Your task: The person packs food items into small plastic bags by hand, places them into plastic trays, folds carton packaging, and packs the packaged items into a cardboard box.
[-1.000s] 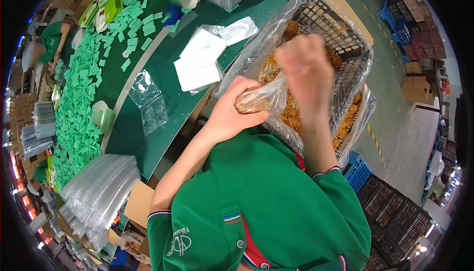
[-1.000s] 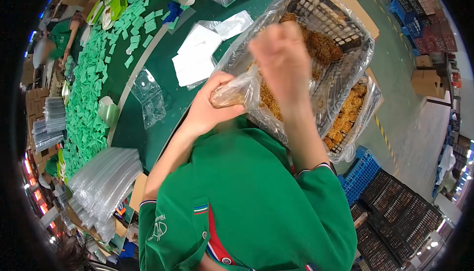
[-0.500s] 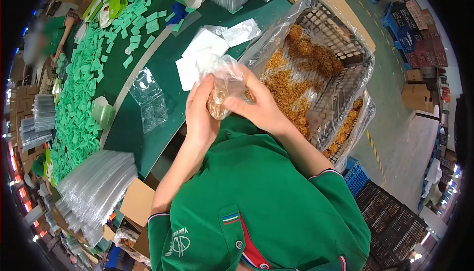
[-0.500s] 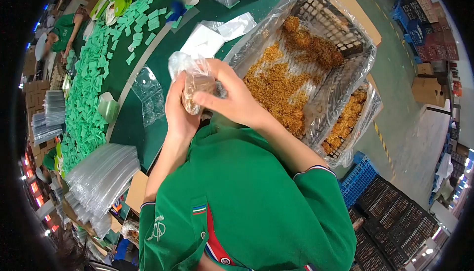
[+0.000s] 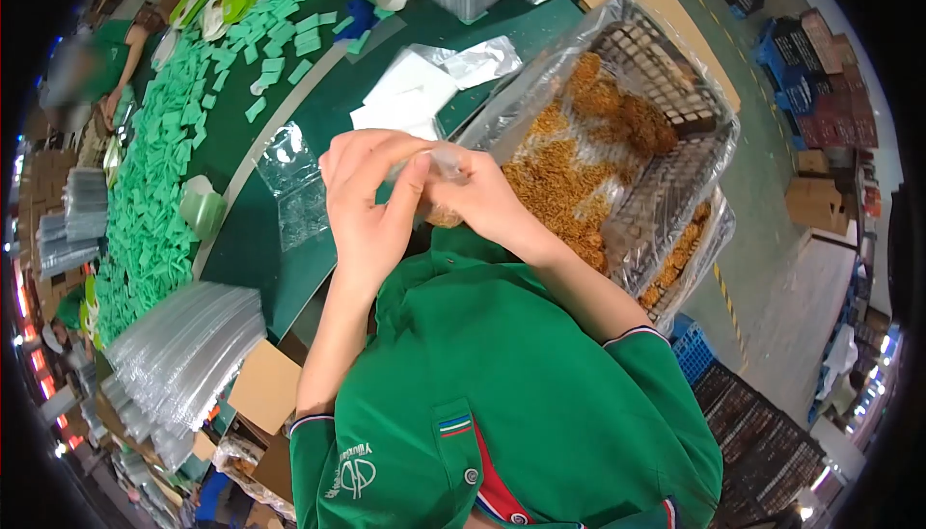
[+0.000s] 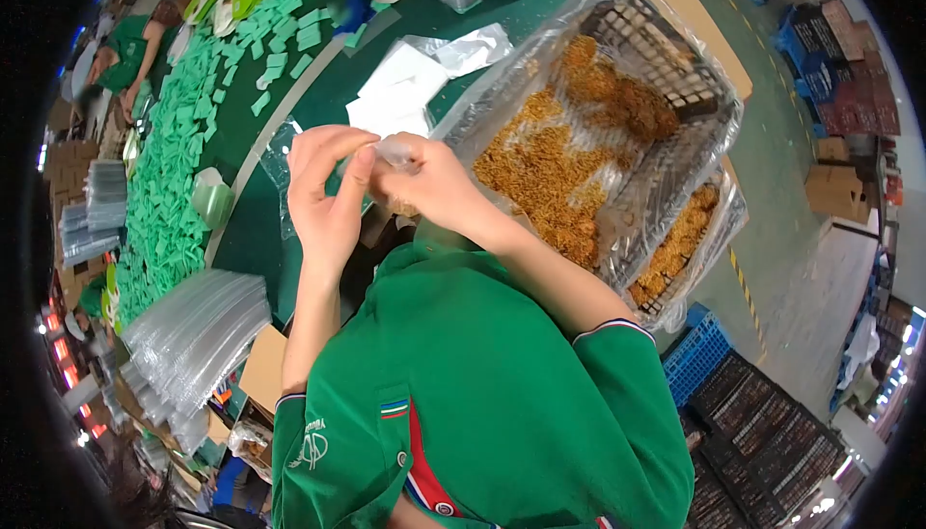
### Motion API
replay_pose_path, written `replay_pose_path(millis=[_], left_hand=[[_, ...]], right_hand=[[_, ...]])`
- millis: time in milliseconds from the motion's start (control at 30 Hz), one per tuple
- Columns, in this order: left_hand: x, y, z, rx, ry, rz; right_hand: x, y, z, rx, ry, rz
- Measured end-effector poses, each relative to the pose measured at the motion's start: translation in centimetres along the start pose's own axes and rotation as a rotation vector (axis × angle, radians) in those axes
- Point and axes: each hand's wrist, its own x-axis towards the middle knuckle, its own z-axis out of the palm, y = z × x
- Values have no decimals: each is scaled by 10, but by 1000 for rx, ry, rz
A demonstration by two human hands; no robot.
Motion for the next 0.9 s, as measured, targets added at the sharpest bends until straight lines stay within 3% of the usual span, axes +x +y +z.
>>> replay_pose_path(millis=[67,133,167,300,400,433,533,567,667,833,900], left_hand=[[-2,7,-8,-38,-11,-6],[-10,1,-17,197,-301,285],[-20,-8,-12,247,-318,304],[-49,-47,-15,118,-262,199],[-65,-51,-13,-404,101,-290],[-74,-50,-7,-795,230,-542],[-91,-65,0,-1593,383,-917],[-91,-66,4,-1666,407,-1008],[-100,-77,-5,-1885,456,-1030],[-107,-123,-25,-1627,513,-953],[-101,-138,-37,-1382,578,-936]], right_hand=[[6,4,4,130,28,43],[9,5,8,333,48,107],[14,12,5,570,-92,232],[31,31,16,637,21,468],[36,27,38,38,99,168],[36,13,54,-97,105,46],[48,37,68,-486,53,-347],[58,47,69,-601,0,-497],[78,69,72,-756,-131,-648],[91,79,82,-787,-265,-508],[97,86,86,-801,-191,-492]])
